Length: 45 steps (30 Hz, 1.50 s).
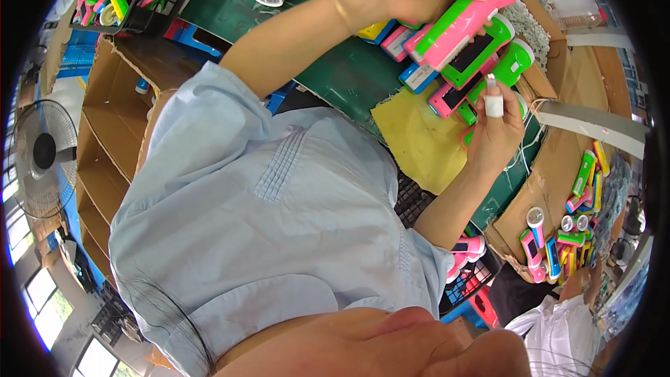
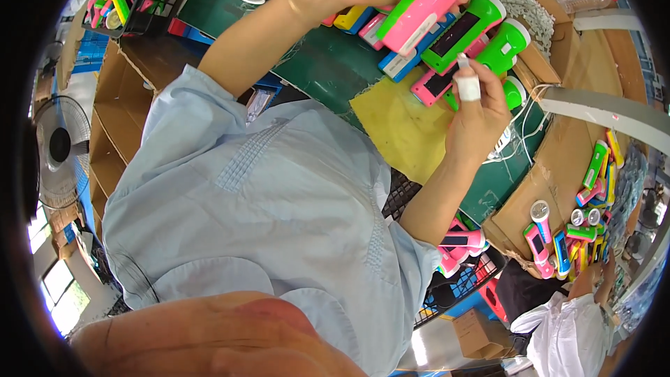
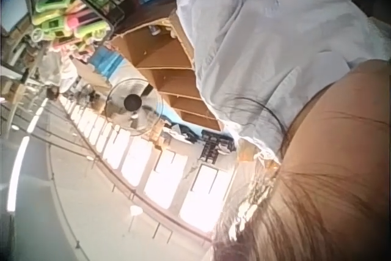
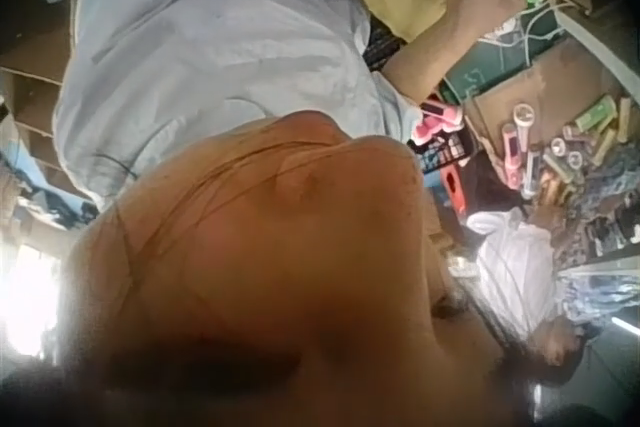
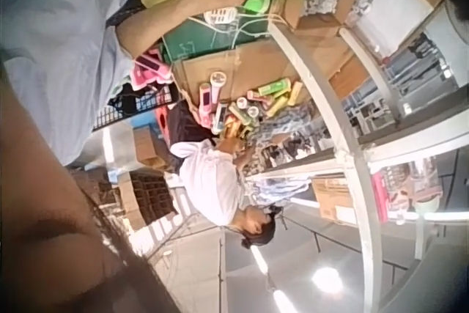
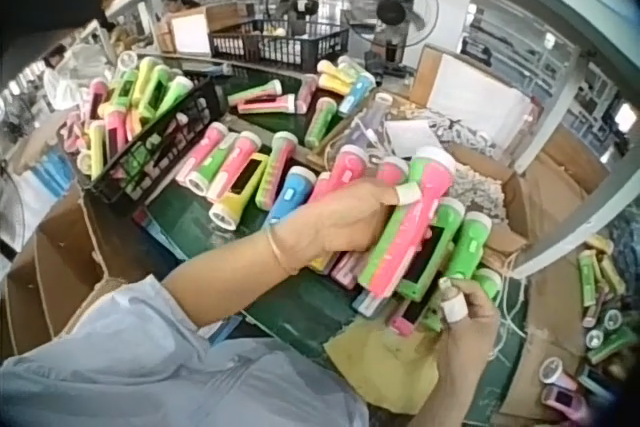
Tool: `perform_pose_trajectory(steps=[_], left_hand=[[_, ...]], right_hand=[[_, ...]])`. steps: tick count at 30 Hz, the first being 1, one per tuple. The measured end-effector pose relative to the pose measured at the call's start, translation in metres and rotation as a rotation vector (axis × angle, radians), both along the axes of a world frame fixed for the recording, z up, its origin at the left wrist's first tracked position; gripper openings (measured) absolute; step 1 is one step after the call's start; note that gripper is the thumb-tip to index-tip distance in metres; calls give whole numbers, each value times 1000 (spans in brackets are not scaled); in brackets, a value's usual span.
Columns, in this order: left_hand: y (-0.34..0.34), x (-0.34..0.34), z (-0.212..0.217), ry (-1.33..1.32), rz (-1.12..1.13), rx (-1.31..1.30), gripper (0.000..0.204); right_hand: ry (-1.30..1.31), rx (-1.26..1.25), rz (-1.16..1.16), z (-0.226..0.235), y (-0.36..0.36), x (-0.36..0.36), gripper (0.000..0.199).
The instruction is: Testing and sorting various colored plastic flashlights by operating their switches and checking for light output.
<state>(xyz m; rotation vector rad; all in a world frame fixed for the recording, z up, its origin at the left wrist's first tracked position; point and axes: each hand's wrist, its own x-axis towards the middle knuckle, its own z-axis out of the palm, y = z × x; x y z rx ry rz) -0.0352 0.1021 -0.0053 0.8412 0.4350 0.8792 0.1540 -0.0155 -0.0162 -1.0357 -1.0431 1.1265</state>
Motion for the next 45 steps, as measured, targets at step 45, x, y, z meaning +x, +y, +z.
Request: perform_pose_trajectory(steps=[45], left_hand=[[-85, -4, -5, 265, 276, 148, 40]], right_hand=[[-341, -137, 143, -16, -16, -20, 16]])
